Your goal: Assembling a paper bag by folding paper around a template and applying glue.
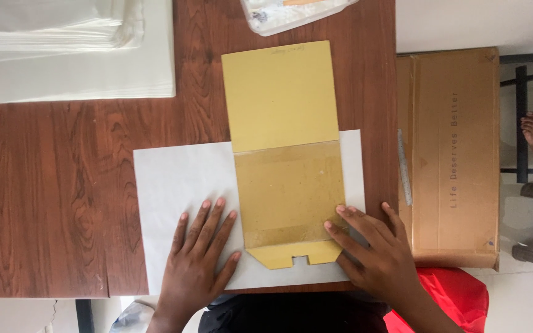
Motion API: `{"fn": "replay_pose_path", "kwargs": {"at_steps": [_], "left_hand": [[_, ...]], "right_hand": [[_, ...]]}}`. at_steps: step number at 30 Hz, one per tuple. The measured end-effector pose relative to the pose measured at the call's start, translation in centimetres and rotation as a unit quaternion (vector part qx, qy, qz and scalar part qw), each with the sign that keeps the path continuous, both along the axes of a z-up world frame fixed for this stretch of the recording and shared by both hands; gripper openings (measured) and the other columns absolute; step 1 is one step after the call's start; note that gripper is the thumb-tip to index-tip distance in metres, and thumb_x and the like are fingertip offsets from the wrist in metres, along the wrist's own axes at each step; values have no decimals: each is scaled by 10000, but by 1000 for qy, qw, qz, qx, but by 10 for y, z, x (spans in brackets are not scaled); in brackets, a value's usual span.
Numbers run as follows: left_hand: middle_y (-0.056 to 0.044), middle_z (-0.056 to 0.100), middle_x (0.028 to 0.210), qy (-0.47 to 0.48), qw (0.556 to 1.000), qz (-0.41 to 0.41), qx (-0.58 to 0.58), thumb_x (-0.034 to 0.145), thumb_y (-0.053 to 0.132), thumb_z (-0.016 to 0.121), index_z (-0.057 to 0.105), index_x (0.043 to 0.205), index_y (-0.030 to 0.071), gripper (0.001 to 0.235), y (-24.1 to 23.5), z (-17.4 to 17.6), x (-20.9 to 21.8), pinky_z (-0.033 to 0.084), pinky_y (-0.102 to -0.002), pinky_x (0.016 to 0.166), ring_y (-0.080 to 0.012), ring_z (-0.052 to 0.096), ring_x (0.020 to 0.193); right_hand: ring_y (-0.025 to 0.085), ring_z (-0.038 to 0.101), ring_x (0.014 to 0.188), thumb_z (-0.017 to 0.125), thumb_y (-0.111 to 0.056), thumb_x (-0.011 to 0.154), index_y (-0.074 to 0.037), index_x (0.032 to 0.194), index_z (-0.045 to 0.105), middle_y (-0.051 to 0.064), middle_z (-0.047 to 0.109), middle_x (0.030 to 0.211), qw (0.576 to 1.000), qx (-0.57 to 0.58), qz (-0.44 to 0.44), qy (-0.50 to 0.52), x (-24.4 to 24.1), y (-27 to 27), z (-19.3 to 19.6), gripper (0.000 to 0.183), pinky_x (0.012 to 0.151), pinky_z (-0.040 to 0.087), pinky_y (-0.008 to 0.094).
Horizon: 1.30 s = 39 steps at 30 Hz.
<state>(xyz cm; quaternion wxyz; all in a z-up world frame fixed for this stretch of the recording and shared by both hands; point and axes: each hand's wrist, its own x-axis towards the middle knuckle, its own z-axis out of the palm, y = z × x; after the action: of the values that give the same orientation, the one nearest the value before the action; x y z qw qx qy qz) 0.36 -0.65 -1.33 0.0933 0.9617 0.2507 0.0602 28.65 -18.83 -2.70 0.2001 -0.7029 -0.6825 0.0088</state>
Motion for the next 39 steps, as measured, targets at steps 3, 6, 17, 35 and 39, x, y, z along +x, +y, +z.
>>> {"fn": "replay_pose_path", "kwargs": {"at_steps": [3,6,17,35,39], "left_hand": [[-129,360,1654,-6,1000,-17,14,1027,420,461,421,1555,114,611,1,-3,1,210,-494,1276,-305,328,1548],[-158,363,1648,7,999,-18,29,1009,416,471,507,1492,202,530,1,-7,1,229,-506,1258,-331,331,1540],[-134,428,1615,14,997,17,78,1008,443,351,551,1465,333,511,-6,-34,-6,249,-500,1253,-327,371,1515],[-185,564,1497,-21,995,6,102,1036,515,380,557,1426,300,479,-4,-45,-16,342,-520,1202,-380,531,1405],[-142,575,1498,-14,995,25,95,1000,541,413,590,1430,250,548,-5,-44,-15,346,-494,1210,-332,535,1407]], "right_hand": [[239,676,1192,672,-168,873,-212,1232,702,93,640,1388,1000,19,-13,-14,1,2,1,363,1156,363,576],[227,684,1160,678,-204,919,-212,1163,732,89,659,1352,999,34,-24,2,0,4,4,250,1142,393,555],[176,647,1055,748,-311,866,-357,1244,692,16,648,1333,997,-17,-37,64,10,-1,-7,384,1107,361,511],[135,616,1187,636,-605,875,-376,1366,631,3,568,1493,995,-65,-71,8,2,7,4,541,1109,330,442],[139,624,1181,568,-711,921,-365,1377,631,5,573,1487,996,-61,-71,-9,1,5,3,576,1103,345,438]]}}
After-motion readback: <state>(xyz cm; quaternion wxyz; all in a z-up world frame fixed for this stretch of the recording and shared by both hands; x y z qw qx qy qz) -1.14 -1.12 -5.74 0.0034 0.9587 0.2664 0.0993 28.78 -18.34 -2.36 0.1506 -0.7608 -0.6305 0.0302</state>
